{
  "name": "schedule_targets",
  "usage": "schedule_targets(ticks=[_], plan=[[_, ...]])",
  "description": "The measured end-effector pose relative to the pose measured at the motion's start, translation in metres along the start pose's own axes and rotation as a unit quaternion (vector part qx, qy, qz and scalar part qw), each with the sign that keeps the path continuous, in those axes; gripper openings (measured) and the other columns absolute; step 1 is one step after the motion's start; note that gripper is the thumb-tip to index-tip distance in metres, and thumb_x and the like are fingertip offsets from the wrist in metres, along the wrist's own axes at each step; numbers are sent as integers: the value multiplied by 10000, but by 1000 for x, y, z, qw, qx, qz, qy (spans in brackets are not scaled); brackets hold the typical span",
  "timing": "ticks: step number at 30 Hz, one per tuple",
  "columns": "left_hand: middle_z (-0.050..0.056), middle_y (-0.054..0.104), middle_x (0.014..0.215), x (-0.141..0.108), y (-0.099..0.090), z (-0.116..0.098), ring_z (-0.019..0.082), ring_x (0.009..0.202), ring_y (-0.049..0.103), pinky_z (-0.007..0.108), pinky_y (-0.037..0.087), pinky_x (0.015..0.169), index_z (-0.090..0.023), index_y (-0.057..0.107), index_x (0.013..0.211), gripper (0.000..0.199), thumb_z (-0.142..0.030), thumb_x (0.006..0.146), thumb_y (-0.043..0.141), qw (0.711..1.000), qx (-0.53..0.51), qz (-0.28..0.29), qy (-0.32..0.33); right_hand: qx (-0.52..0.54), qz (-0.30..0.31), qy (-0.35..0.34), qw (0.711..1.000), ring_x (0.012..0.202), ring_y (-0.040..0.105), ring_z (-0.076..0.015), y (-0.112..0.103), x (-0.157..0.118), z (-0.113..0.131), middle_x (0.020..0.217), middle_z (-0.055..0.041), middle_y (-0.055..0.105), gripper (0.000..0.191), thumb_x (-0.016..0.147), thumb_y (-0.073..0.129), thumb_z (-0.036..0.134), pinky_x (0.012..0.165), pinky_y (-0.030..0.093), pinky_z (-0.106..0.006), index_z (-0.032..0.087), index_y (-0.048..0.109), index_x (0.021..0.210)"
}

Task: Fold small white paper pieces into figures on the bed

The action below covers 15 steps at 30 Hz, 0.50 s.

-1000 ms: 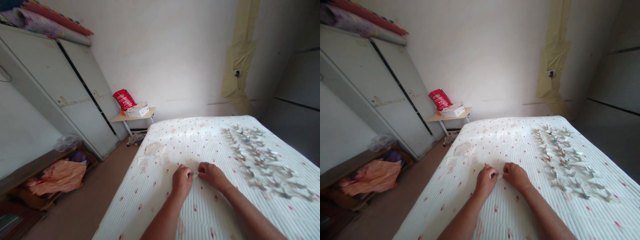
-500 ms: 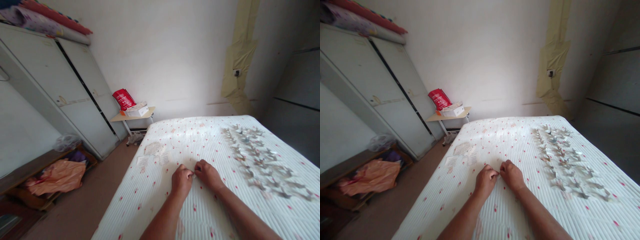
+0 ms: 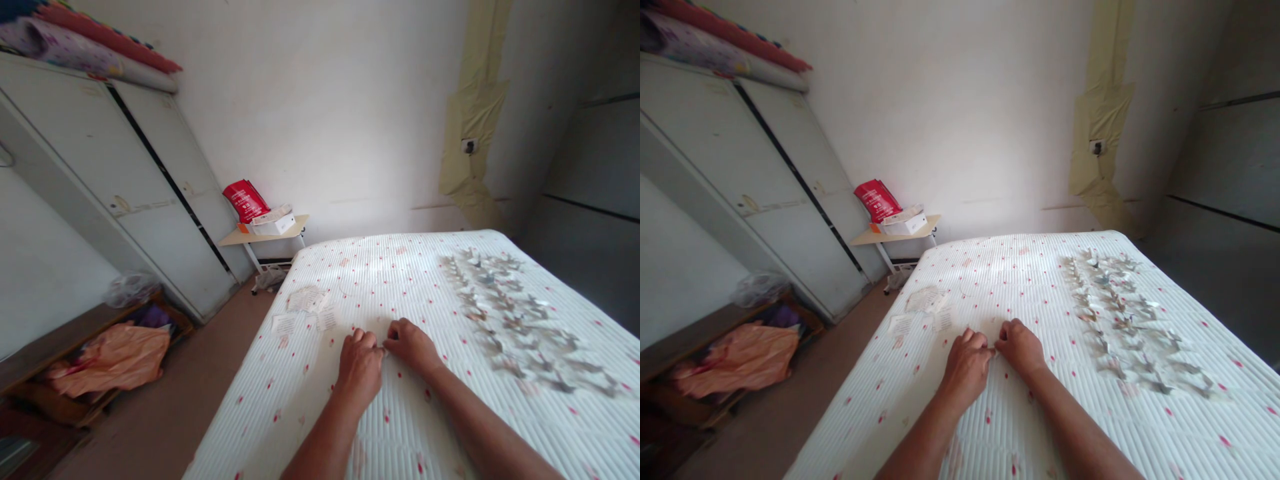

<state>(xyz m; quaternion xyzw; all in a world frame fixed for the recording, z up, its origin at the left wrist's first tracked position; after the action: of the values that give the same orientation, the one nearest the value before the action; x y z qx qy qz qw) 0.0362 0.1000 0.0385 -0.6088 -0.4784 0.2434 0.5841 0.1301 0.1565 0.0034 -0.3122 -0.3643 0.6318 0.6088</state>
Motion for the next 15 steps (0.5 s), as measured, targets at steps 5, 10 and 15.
schedule_targets(ticks=[5, 10, 15], plan=[[64, 549, 774, 0, 1, 0, 193, 840, 428, 341, 327, 766, -187, 671, 770, 276, -136, 843, 410, 1000, 11, -1, 1, -4, -12, 0, 1000, 599, 473, -106, -2, -1, 4, 715, -10, 526, 34, 660, 563, 152, 533, 284, -221, 176, 556, 637], [65, 544, 790, 0, -1, -5, 204, 869, 423, 341, 321, 731, -187, 663, 786, 235, -142, 830, 436, 1000, 20, -1, 11, 13, -10, -10, 1000, 624, 489, -114, -1, 4, -3, 708, -18, 538, 90, 638, 514, 91, 566, 321, -217, 167, 561, 623], [66, 545, 791, 0, -3, -3, 200, 858, 420, 337, 312, 711, -215, 679, 848, 243, -156, 835, 443, 1000, 13, 3, 11, 31, -4, -21, 999, 643, 514, -124, -3, 9, -11, 697, -25, 568, 135, 609, 495, 61, 600, 354, -218, 162, 586, 620]])
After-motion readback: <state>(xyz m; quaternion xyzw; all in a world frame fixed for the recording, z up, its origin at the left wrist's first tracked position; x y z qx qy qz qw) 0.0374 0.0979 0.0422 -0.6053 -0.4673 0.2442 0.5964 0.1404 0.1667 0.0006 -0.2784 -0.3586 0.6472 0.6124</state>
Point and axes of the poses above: each hand's wrist, its own x-axis towards the middle knuckle, its own y-axis out of the palm, z = x × y, the point moved 10 cm from there along x, towards the middle knuckle
